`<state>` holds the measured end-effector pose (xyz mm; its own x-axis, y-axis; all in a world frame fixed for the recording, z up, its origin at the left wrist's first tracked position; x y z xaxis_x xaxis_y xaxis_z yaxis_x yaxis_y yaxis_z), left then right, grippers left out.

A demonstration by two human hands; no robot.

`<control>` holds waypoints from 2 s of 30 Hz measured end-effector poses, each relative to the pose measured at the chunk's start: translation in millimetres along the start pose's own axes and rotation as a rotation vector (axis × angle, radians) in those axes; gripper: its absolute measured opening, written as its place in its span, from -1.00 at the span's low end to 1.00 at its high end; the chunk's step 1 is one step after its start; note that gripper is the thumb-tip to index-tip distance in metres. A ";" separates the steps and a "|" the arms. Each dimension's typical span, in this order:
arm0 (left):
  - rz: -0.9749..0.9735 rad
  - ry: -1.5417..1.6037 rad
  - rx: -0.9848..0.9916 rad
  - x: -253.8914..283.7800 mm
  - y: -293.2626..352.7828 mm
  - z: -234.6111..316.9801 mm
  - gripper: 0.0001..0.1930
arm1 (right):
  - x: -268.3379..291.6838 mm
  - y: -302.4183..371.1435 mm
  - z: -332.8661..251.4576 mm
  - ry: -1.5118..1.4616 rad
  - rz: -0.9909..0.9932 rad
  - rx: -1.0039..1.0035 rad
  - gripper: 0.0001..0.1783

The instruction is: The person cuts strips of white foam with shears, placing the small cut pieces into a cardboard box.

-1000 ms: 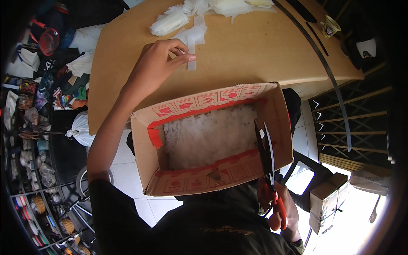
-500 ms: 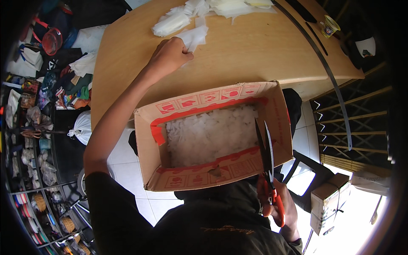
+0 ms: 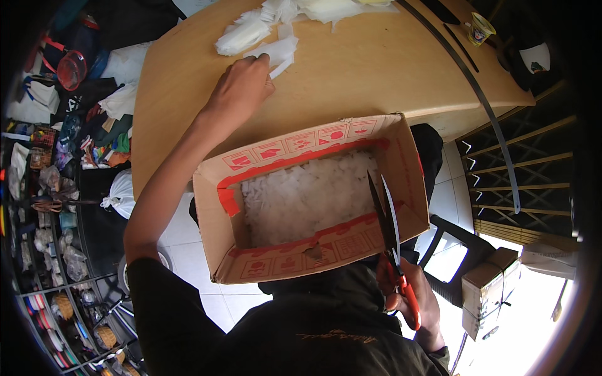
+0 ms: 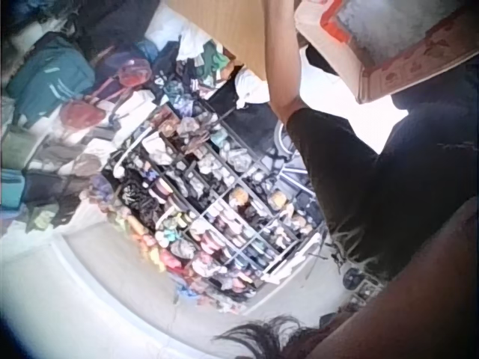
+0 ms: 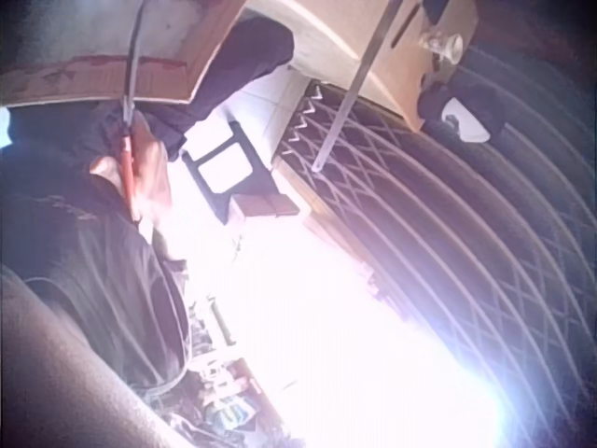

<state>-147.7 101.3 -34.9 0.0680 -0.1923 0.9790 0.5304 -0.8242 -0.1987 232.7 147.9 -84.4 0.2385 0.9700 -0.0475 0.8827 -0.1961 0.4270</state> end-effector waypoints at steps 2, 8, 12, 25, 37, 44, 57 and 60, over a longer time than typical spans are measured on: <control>-0.032 0.219 0.042 23.3 4.7 9.3 -0.88 | -0.2 -0.5 -1.1 0.005 -0.009 0.006 -0.09; -0.259 0.930 0.074 42.8 41.7 47.5 -0.74 | 0.5 0.7 -8.3 0.041 0.007 0.026 -0.11; -0.356 0.987 0.081 46.6 86.0 90.3 -0.77 | -2.0 -1.7 -14.4 0.124 0.004 0.040 -0.13; -0.556 1.037 -0.081 37.8 112.3 122.2 -0.79 | -6.3 -6.6 -25.2 0.205 -0.005 0.084 -0.15; -0.570 1.140 0.073 35.1 123.5 118.9 -0.81 | -4.8 -7.2 -19.7 0.122 0.023 -0.001 -0.38; -0.613 1.231 0.183 31.2 124.9 112.5 -0.83 | -5.0 -1.9 -13.7 0.096 -0.139 0.057 0.00; -0.437 1.251 0.207 39.8 117.2 105.7 -0.88 | -8.0 4.0 -17.9 0.287 -0.082 0.045 0.07; -0.489 1.309 0.214 35.8 119.8 105.5 -0.87 | -8.8 1.6 -19.9 0.293 -0.109 0.051 0.05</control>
<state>7.4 52.0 -18.9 -0.9168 -0.3601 0.1724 0.3956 -0.8779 0.2700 223.9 141.9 -65.3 0.0213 0.9843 0.1753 0.9175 -0.0889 0.3877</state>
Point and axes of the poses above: each hand's wrist, its own y-axis away from the middle knuckle, its own x-axis out of the back of the hand, z = x × y, the point moved 7 cm from there along -y, towards the middle knuckle, and after that the axes turned 9 degrees about -y, right-handed, at the moved point
